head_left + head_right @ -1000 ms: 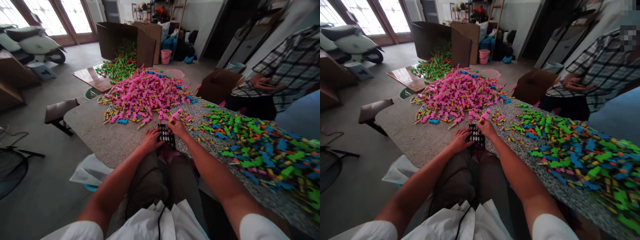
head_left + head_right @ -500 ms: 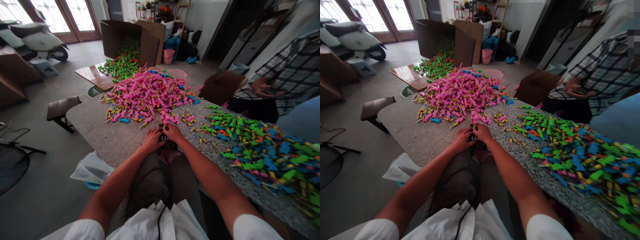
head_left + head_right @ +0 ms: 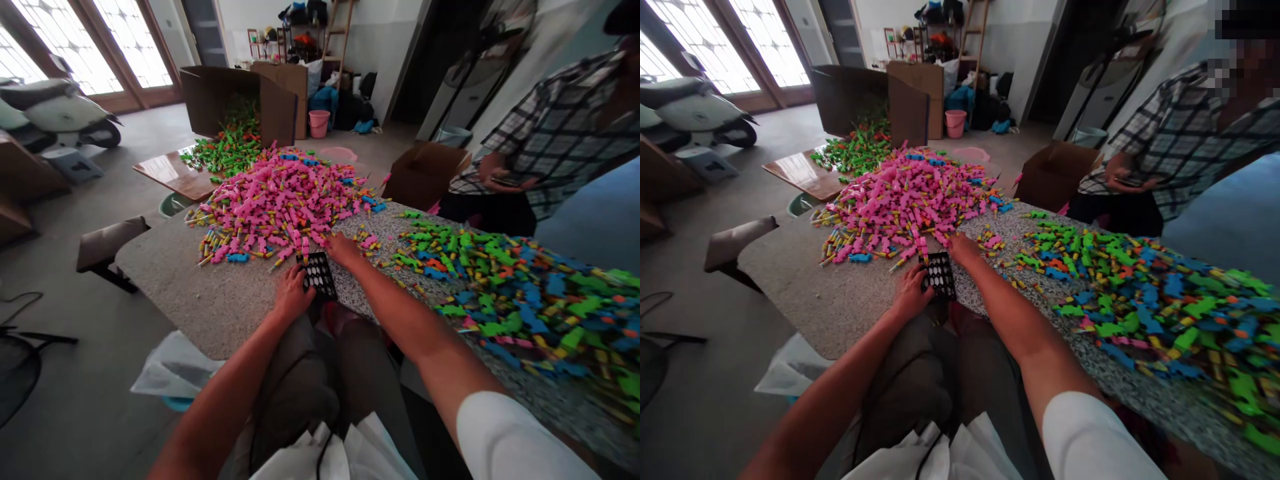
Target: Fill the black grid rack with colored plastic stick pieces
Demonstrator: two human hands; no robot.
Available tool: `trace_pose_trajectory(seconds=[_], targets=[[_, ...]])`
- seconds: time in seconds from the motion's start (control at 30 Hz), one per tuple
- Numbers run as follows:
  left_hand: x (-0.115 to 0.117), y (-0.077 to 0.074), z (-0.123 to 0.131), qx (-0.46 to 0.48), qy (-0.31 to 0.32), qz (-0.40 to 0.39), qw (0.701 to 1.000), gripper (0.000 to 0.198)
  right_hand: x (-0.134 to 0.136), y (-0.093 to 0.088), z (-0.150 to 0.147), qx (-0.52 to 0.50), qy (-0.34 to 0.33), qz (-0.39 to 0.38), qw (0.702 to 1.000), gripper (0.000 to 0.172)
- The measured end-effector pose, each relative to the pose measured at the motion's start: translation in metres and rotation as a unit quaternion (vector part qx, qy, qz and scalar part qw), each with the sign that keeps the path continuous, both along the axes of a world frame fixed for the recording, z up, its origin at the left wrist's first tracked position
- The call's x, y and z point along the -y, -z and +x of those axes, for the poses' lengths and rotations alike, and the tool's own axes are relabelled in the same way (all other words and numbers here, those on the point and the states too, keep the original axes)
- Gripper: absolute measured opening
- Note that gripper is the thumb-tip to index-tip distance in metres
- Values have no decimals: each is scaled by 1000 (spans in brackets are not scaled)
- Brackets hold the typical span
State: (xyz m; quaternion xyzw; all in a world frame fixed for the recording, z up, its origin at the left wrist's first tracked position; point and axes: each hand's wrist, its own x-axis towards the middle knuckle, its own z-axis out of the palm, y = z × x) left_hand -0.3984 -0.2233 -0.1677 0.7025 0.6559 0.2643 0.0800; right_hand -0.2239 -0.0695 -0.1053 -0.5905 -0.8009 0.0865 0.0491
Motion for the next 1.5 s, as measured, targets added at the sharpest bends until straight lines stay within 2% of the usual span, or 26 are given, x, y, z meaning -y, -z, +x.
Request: trace_pose_trajectory(seconds=[0.1, 0.27, 0.4, 0.53, 0.7, 0.9, 1.0, 1.1, 1.2, 1.27, 1.3, 1.37, 1.5], targets=[[1, -2, 1, 10, -3, -1, 1000, 47, 9, 4, 1, 37, 6, -13, 999, 49], [2, -5, 0, 11, 10, -11, 1000, 48, 7, 1, 26, 82, 9, -43, 996, 40], [0, -3, 0, 8, 8, -8, 1000, 48, -12, -1, 45, 103, -48, -19, 993, 44], [-1, -1, -1, 19, 10, -10, 1000, 49, -24, 1, 52, 152, -108, -29, 982, 40], [-1, -2, -1, 33, 0, -22, 999, 49, -25, 3, 61, 168, -137, -33, 976, 40], [-2, 0, -1, 38, 4, -18, 999, 50, -27, 5, 96, 166, -141, -2, 976, 31], [-2, 2, -1, 31, 3, -19, 999, 50, -20, 8, 104, 110, -116, 32, 987, 24], [-3, 2, 0, 29, 5, -23, 999, 51, 5, 13, 87, -63, -91, 56, 992, 20], [-4, 2, 0, 32, 3, -27, 999, 52, 38, 23, 51, -282, -77, -3, 956, 22], [-4, 2, 0, 34, 3, -26, 999, 52, 56, 32, 27, -376, -48, -74, 922, 30], [-4, 2, 0, 35, 4, -26, 999, 53, 62, 36, 18, -400, -33, -102, 910, 33], [-3, 1, 0, 34, 3, -26, 999, 53, 68, 43, 6, -408, -21, -126, 904, 36], [-3, -1, 0, 32, -3, -33, 999, 53, 68, 47, 1, -353, -53, -90, 930, 27]])
